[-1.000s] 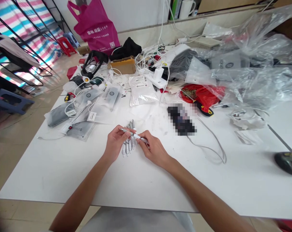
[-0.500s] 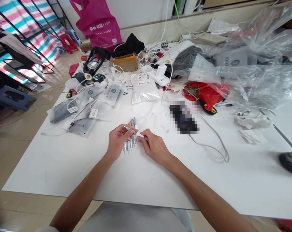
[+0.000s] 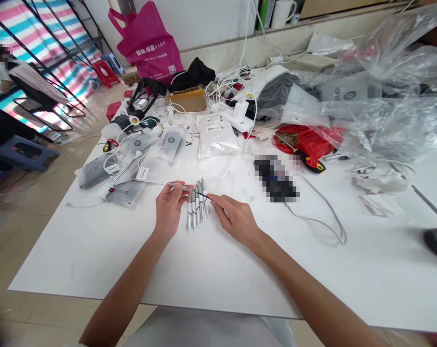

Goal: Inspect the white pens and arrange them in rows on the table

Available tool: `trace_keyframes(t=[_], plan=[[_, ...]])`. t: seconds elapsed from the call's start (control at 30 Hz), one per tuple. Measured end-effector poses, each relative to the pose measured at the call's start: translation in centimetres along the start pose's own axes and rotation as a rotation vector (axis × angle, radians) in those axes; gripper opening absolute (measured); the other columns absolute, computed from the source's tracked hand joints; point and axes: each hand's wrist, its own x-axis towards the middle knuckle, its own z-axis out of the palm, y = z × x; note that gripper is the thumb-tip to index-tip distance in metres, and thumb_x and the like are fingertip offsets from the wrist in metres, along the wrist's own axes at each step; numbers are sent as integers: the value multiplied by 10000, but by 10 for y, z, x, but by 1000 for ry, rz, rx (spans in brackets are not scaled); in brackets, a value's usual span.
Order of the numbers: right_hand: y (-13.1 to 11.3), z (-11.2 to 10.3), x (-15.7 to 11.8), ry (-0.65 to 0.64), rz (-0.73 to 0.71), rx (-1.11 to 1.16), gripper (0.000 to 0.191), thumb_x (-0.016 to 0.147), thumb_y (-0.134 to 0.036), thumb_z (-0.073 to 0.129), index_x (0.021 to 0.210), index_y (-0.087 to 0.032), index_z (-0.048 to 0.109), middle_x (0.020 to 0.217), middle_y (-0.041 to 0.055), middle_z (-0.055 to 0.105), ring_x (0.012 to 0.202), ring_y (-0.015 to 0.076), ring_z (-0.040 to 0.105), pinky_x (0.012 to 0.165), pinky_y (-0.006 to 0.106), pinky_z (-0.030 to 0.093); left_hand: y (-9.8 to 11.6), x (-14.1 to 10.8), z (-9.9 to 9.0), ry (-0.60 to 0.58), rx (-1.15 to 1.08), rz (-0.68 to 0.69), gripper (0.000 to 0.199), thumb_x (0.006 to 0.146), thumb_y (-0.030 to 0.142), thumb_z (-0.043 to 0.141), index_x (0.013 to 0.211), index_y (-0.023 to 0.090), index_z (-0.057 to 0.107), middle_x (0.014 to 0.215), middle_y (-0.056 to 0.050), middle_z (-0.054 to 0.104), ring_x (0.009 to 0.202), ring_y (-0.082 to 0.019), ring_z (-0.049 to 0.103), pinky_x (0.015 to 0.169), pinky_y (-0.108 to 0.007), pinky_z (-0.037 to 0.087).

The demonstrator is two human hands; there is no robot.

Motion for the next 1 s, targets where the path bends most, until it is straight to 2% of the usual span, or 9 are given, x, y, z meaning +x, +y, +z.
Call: trace_keyframes(t=[0.27, 0.4, 0.5, 0.73, 1.0], plan=[[2, 0, 0, -14, -22, -2, 336, 1118, -279, 459, 1344, -198, 694, 747, 0, 596, 579, 129, 470, 573, 274, 397, -1, 1, -2, -29, 14, -3, 312, 941, 479, 761, 1032, 185, 709, 1004, -101, 807, 828, -173, 723, 720, -287, 526], [0, 0, 0, -36, -18, -11, 358, 1122, -279, 438, 1369, -218, 690, 741, -3, 593, 582, 127, 478, 580, 265, 405, -1, -2, 1, -128, 30, -51, 341, 953, 517, 734, 1021, 187, 681, 956, -96, 803, 838, -196, 750, 728, -296, 532], [-2, 0, 0, -17, 3, -34, 341, 1115, -298, 465, 1369, -222, 680, 766, 0, 649, 568, 119, 502, 579, 259, 415, -1, -3, 2, -185, 6, -60, 341, 951, 518, 737, 1006, 193, 649, 921, -84, 795, 832, -204, 761, 735, -303, 543], [0, -1, 1, 49, 76, -44, 256, 1096, -356, 521, 1160, -188, 703, 713, -4, 653, 530, 107, 496, 547, 250, 405, 3, 7, -7, -49, -85, 30, 307, 961, 484, 738, 1008, 201, 629, 920, -63, 780, 794, -159, 735, 778, -293, 563], [-2, -1, 2, 41, 65, -44, 238, 1092, -354, 526, 1136, -204, 706, 719, -6, 664, 506, 104, 441, 535, 254, 391, 2, 2, -4, -85, -54, 25, 300, 964, 489, 731, 992, 206, 637, 912, -55, 770, 804, -171, 745, 778, -305, 569]])
